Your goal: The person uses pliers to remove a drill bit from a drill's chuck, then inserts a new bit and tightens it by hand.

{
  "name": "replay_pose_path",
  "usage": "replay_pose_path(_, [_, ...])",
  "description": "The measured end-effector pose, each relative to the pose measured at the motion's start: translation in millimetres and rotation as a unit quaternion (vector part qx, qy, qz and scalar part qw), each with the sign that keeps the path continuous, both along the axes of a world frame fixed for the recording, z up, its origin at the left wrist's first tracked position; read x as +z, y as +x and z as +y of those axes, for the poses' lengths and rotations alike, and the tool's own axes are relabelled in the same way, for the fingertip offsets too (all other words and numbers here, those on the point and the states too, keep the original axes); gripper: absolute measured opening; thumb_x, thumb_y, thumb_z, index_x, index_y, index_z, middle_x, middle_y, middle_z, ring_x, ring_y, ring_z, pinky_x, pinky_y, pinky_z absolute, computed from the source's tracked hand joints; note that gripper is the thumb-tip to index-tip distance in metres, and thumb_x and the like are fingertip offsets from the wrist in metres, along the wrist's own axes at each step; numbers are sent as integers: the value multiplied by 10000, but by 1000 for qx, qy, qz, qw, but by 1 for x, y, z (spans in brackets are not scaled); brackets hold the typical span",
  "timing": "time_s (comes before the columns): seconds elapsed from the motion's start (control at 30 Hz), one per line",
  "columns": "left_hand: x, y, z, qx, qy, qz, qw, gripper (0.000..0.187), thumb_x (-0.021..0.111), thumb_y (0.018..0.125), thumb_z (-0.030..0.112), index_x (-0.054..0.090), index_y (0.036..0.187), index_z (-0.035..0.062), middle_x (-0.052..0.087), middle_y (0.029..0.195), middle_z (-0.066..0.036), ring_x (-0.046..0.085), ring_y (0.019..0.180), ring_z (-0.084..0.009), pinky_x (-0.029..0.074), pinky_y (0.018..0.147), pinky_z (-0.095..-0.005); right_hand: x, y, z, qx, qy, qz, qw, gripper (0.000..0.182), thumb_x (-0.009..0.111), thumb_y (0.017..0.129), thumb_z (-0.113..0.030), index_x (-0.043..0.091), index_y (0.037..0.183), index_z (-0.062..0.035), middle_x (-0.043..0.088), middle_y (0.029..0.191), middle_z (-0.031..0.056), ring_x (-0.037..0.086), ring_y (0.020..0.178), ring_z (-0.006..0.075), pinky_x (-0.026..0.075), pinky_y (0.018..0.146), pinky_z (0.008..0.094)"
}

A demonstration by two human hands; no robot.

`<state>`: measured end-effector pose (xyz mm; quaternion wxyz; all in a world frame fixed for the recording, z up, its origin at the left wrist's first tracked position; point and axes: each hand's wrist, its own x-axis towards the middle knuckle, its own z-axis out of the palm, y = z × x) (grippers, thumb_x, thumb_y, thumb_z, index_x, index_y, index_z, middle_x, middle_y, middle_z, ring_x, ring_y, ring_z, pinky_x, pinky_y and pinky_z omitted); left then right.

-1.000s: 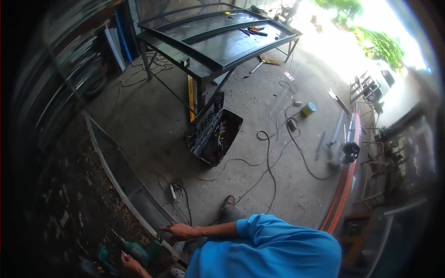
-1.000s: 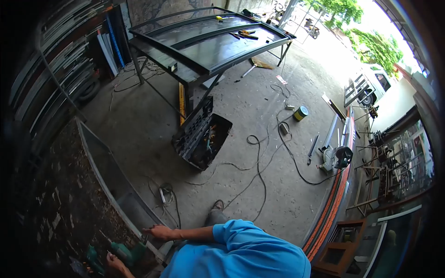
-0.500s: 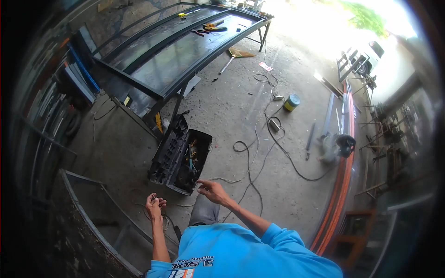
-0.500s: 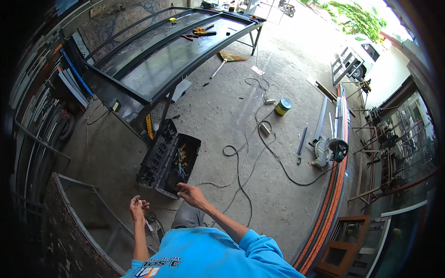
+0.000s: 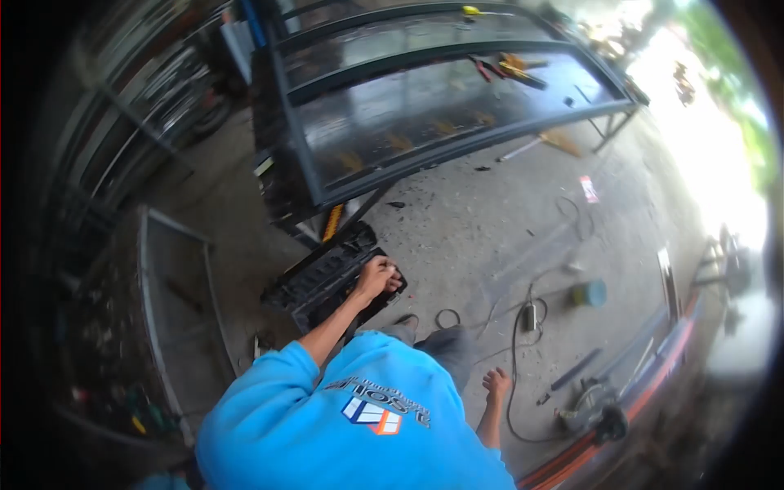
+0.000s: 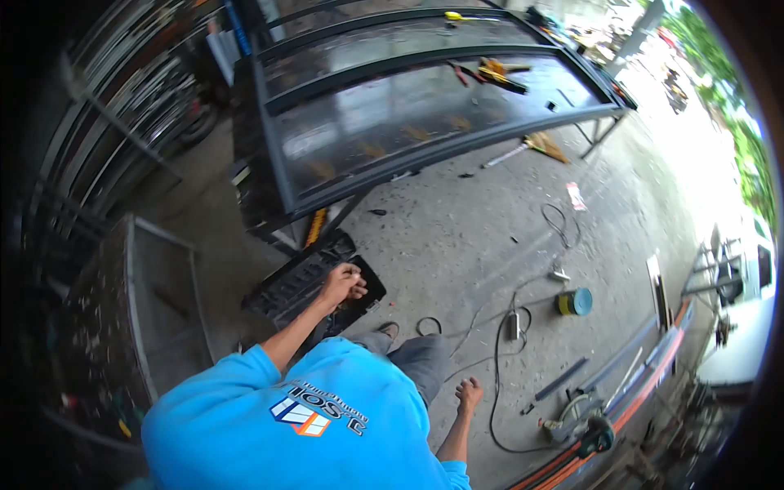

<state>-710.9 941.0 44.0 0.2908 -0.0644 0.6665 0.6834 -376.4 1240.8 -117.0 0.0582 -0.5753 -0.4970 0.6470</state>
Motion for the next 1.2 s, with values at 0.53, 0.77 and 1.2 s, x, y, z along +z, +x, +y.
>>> replay_pose_path(0.53, [-39, -117, 289, 335, 31, -93, 937, 165, 440, 915, 236, 492, 920, 80, 609, 782, -84, 608, 657, -197, 495, 556, -289, 40, -409, 472, 276, 329, -2, 903, 415, 612, 755, -178, 548, 1130, -11, 644, 793, 111, 607, 633, 139, 476, 564, 264])
replay_pose_path(0.77, [-19, -223, 379, 347, 16, -38, 937, 179, 455, 910, 255, 472, 978, 90, 598, 772, -79, 590, 611, -183, 471, 529, -275, 122, -620, 460, 438, 261, 173, 843, 386, 603, 780, -190, 547, 1123, -23, 649, 878, 140, 615, 794, 199, 477, 694, 309])
replay_pose_path(1.2, [45, -536, 606, 159, -43, 96, 982, 182, 442, 922, 239, 492, 931, 64, 577, 722, -55, 575, 567, -132, 433, 475, -225, 168, -798, 583, 281, 197, 224, 912, 258, 556, 837, -117, 577, 1075, -20, 605, 708, 58, 564, 634, 96, 456, 549, 242])
